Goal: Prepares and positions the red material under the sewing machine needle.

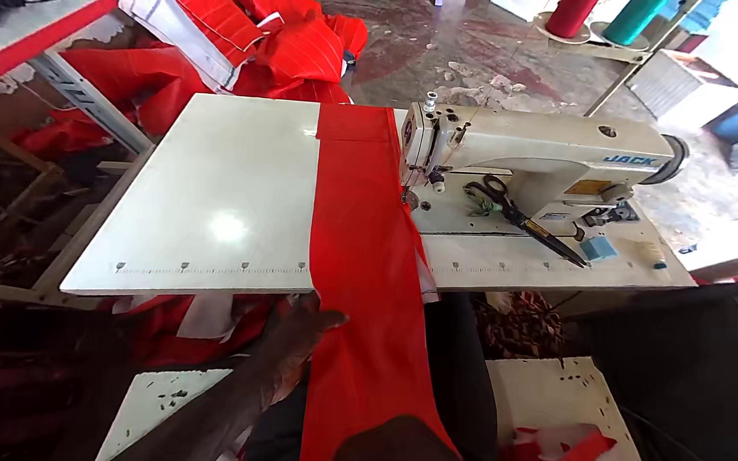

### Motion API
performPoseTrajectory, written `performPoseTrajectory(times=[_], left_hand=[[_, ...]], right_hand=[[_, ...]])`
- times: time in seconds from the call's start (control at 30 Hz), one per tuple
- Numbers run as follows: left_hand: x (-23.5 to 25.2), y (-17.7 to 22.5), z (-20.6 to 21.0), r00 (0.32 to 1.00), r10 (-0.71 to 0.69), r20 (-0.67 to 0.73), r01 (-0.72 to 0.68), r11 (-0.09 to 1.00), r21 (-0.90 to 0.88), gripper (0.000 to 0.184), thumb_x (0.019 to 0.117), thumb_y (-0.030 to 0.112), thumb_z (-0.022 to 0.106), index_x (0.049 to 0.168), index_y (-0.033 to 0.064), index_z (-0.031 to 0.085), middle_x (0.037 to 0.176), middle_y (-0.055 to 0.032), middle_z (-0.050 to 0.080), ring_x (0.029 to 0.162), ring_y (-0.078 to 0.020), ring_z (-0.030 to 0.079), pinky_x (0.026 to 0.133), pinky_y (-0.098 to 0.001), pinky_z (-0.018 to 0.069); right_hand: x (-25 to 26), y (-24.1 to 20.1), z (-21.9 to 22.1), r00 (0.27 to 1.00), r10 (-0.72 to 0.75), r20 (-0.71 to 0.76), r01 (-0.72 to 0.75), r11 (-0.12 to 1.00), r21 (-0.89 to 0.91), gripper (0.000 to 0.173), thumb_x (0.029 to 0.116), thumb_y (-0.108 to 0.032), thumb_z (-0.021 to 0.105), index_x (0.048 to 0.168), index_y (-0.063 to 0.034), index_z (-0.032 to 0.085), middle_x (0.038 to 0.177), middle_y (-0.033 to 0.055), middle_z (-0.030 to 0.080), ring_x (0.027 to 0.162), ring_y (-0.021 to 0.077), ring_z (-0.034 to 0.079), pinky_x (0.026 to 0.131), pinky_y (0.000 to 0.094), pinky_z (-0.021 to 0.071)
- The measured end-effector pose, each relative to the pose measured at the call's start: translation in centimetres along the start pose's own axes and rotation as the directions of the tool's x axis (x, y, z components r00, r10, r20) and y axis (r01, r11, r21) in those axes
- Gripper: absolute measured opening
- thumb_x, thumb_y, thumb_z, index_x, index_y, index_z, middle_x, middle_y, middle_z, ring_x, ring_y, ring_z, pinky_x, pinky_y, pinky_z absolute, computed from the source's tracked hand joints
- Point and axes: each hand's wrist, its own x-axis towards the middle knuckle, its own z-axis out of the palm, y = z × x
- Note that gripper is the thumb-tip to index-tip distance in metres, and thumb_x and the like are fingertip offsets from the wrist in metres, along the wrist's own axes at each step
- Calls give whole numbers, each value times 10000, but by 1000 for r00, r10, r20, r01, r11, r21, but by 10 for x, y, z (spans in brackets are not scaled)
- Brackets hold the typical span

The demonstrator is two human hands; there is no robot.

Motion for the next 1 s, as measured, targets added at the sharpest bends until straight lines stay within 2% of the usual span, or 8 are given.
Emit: performPoseTrajectory(times=[0.13,0.27,0.4,0.53,0.63,0.73,0.87,1.0], left_hand=[[12,-24,-29,997,48,59,-57,982,180,443,895,-49,683,1311,32,557,1137,-141,704,966,-235,729,787,-398,636],[22,-4,-61,990,87,107,-138,665,734,446,978,305,696,1318,42,574,1002,-139,709,829,-259,717,754,-457,609],[29,34,-40,833,531,159,-346,273,898,331,1014,432,605,1125,134,697,905,-87,712,836,-292,701,747,-571,565],[65,28,34,659,642,392,-627,182,757,578,1051,482,483,1499,118,508,1562,-86,475,1484,-308,378,1192,-574,331],[98,-9,69,571,648,504,-639,-34,768,711,1060,594,321,1616,152,333,1708,-15,226,1591,-273,106,1264,-585,110],[114,-35,73,571,593,567,-572,-208,794,735,1055,637,168,1632,201,300,1720,27,178,1594,-270,87,1257,-612,88],[100,-16,64,628,516,583,-634,-95,767,574,1080,534,317,1544,230,465,1684,10,290,1581,-288,154,1251,-600,132],[63,-8,65,649,578,495,-736,313,600,383,1056,418,498,1206,140,715,1282,-25,657,1266,-216,554,1077,-442,453]], right_hand=[[-8,62,-39,854,318,-412,-308,947,92,403,1012,-414,612,867,-49,701,691,22,655,574,121,634,531,334,562],[-38,148,-73,634,699,-330,-700,701,140,502,959,-483,656,1179,-33,681,948,97,725,766,228,709,704,448,606],[-30,196,-64,658,628,-416,-439,768,466,611,878,-230,796,1395,-23,545,1281,118,667,1074,212,697,899,397,615],[-10,211,-44,721,503,-477,-150,785,601,432,859,-55,771,1247,48,610,1107,114,726,1037,187,700,931,368,590],[-21,194,-45,736,448,-507,-95,811,578,282,852,-76,776,1087,31,663,958,84,734,884,152,708,817,345,602],[-47,155,-54,767,441,-466,-138,823,552,187,851,-146,795,916,-60,642,772,1,669,681,82,639,644,274,561],[-59,128,-53,788,445,-425,-189,832,521,142,894,-129,750,947,-89,625,688,-27,635,539,50,569,481,222,475],[-59,106,-52,780,427,-457,-143,834,533,188,893,-46,717,1038,-63,599,749,2,678,600,85,640,537,258,551]])
